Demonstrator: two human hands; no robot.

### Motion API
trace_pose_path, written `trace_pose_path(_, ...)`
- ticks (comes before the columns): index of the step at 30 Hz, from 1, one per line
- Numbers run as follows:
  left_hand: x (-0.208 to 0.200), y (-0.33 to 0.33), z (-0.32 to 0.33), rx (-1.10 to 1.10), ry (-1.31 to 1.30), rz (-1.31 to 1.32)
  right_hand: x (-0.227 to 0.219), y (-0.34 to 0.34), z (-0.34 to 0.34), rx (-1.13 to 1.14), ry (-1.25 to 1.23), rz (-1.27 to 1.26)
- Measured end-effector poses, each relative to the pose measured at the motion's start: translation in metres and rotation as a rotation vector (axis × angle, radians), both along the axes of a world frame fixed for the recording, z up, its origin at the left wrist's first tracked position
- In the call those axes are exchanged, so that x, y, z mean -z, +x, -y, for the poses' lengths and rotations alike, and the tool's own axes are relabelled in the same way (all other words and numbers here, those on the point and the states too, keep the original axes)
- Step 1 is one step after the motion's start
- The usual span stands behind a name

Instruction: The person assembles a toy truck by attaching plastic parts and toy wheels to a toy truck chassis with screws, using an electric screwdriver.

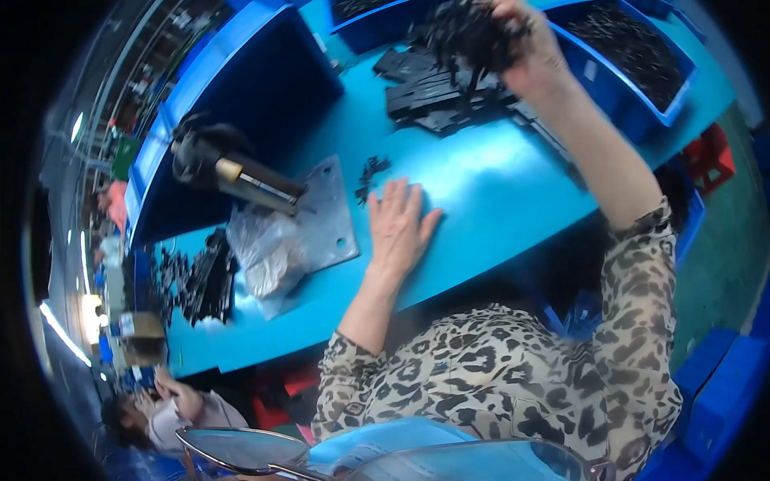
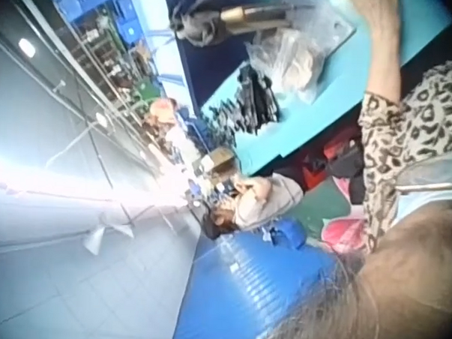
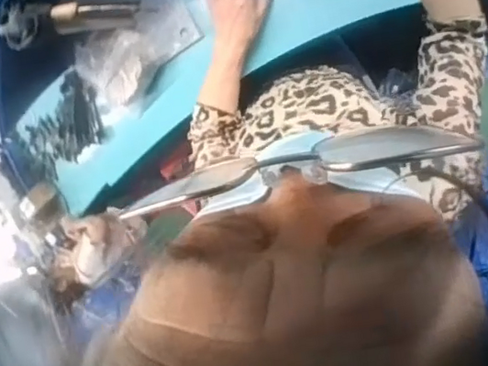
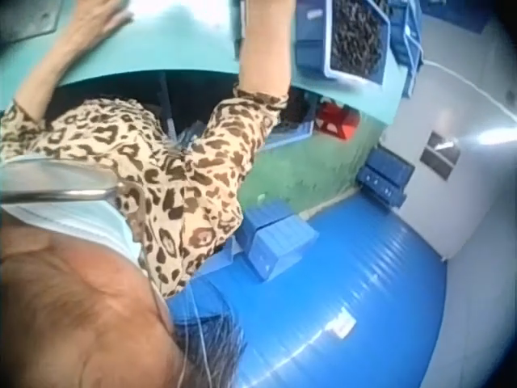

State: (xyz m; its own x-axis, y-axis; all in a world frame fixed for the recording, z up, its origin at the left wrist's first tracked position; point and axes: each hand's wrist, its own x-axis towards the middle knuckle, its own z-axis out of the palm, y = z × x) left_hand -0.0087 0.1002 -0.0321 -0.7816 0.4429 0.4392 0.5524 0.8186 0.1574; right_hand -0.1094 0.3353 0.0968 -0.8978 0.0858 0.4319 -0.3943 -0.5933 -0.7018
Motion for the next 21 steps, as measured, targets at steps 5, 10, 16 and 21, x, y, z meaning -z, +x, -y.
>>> trace_pose_path(5, -0.012, 0.007, -0.005, 0.17, 0.062, 0.073, 0.05, 0.004, 0.1, -0.146, 0.099, 0.472)
trace_pose_path(10, -0.016, 0.011, -0.009, 0.339, 0.105, 0.13, 0.093, 0.004, 0.158, -0.107, 0.688, 0.197)
trace_pose_path(16, -0.015, 0.009, -0.008, 0.33, 0.105, 0.193, 0.081, 0.019, 0.145, 0.188, 1.327, -0.146)
trace_pose_path(21, -0.021, 0.01, -0.013, 0.339, 0.073, 0.122, 0.058, 0.01, 0.059, 0.741, 1.639, -0.544)
